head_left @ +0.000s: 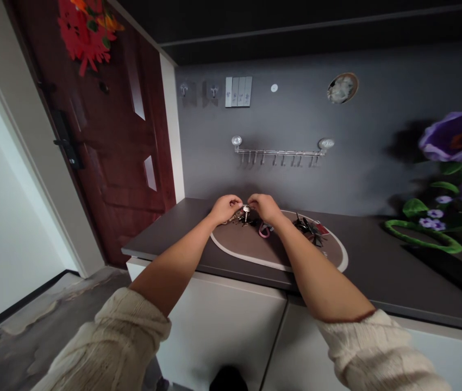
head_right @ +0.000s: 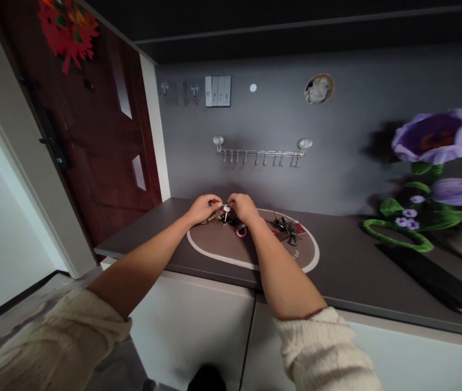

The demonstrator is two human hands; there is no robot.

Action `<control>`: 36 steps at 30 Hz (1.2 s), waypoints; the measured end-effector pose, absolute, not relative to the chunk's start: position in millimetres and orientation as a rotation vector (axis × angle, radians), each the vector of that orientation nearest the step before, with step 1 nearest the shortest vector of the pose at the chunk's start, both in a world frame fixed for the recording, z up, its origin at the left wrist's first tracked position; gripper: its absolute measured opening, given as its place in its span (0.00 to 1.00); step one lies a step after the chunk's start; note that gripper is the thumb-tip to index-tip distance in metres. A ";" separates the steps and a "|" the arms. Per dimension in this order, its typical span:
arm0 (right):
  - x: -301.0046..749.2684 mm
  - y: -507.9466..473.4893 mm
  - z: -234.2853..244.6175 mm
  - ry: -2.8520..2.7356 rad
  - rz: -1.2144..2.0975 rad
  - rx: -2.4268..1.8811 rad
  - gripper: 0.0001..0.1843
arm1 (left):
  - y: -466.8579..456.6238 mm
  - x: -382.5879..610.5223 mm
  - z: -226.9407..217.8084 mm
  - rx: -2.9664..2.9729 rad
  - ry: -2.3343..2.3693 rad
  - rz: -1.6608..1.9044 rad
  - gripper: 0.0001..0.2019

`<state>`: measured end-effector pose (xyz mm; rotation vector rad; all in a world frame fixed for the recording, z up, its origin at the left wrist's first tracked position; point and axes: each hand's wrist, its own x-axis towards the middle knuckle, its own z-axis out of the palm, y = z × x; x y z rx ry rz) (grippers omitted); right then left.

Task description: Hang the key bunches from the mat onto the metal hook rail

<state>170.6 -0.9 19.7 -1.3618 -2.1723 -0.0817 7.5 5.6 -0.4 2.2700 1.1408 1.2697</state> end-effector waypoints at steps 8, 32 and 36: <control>163.2 -4.9 22.8 -2.073 -0.035 -1.126 0.09 | -2.5 10.4 5.7 2.226 1.070 1.276 0.08; 153.2 -9.3 22.8 -1.789 0.198 -0.958 0.10 | -0.2 8.3 7.2 1.954 0.872 1.455 0.07; 153.0 -4.0 18.2 -1.730 0.306 -0.966 0.11 | 3.0 8.4 6.5 1.749 0.810 1.516 0.07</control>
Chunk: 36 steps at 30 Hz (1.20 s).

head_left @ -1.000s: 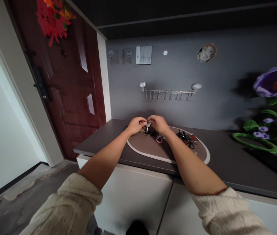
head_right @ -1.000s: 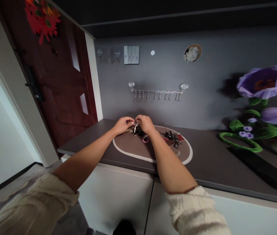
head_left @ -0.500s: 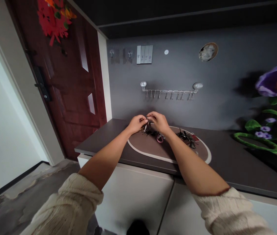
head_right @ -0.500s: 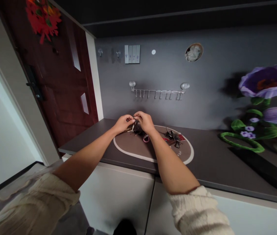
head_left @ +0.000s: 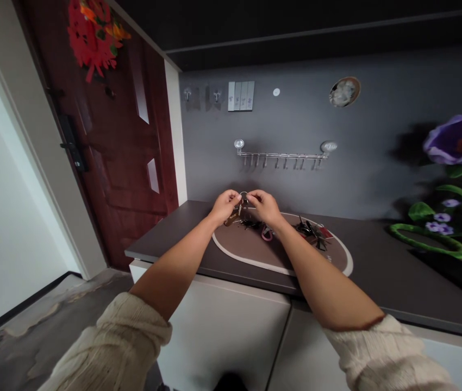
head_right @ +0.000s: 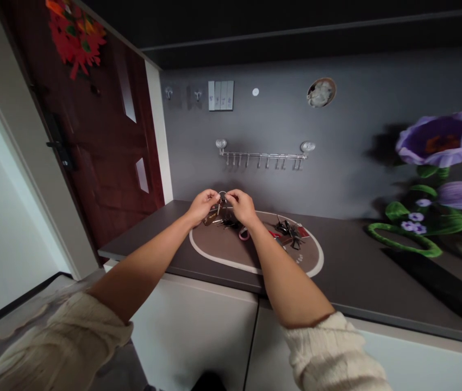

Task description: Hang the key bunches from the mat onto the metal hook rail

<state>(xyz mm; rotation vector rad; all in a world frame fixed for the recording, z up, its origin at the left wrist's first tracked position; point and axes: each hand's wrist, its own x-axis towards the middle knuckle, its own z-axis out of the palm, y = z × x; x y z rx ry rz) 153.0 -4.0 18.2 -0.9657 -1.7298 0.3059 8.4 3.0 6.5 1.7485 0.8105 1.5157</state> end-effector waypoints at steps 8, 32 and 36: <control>147.2 -9.6 22.5 -1.552 0.657 -0.828 0.13 | 5.5 7.8 8.1 1.600 0.684 1.481 0.11; 139.1 -15.3 51.6 -1.204 0.963 -0.818 0.03 | 15.8 3.9 3.5 1.875 1.267 1.764 0.13; 133.5 0.1 76.9 -1.082 0.995 -0.860 0.04 | 16.4 2.7 2.4 1.897 1.379 1.744 0.13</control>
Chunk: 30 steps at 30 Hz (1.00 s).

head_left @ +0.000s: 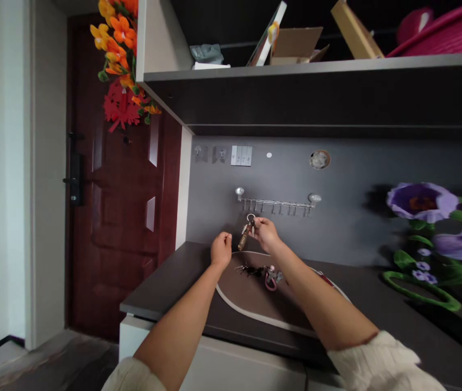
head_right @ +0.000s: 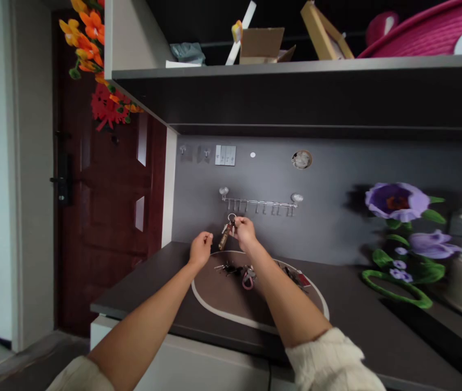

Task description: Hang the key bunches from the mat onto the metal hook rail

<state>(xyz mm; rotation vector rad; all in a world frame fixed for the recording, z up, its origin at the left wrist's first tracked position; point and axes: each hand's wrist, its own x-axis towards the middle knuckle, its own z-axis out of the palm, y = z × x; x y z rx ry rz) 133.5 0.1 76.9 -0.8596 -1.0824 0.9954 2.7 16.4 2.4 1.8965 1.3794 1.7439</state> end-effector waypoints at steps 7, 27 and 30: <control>117.2 37.7 100.0 -0.987 0.936 -0.967 0.05 | 14.4 3.6 4.4 1.896 1.451 1.684 0.12; 108.1 77.7 78.4 -0.867 0.868 -1.003 0.08 | 14.3 2.1 4.5 1.880 1.487 1.660 0.11; 113.8 73.7 75.3 -0.903 0.867 -0.980 0.09 | 16.3 1.1 3.0 1.890 1.478 1.649 0.11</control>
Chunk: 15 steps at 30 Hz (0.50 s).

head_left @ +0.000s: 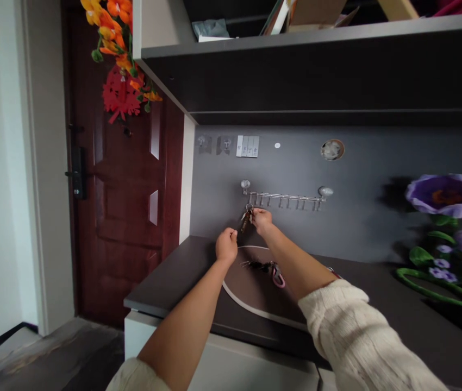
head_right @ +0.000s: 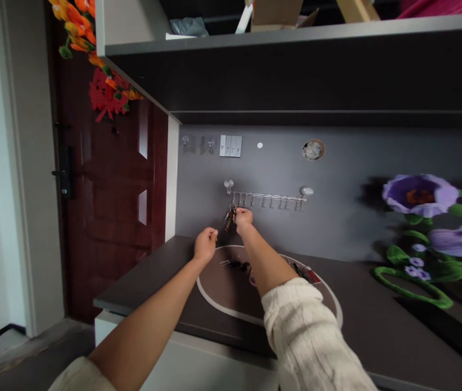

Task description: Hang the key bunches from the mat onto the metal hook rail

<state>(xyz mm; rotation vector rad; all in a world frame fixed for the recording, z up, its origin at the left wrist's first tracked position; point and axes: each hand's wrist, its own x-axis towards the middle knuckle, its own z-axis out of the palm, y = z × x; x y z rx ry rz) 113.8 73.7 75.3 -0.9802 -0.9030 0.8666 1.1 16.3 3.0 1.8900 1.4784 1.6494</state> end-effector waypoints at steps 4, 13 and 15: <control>125.4 60.3 70.4 -0.986 0.877 -0.945 0.08 | 18.6 0.6 0.0 1.904 1.443 1.617 0.09; 147.5 10.2 53.5 -1.041 1.000 -0.993 0.06 | 18.0 2.4 -8.0 2.000 1.286 1.454 0.06; 150.9 0.4 46.7 -1.084 1.005 -1.003 0.05 | 17.8 2.9 -10.4 2.033 1.255 1.392 0.06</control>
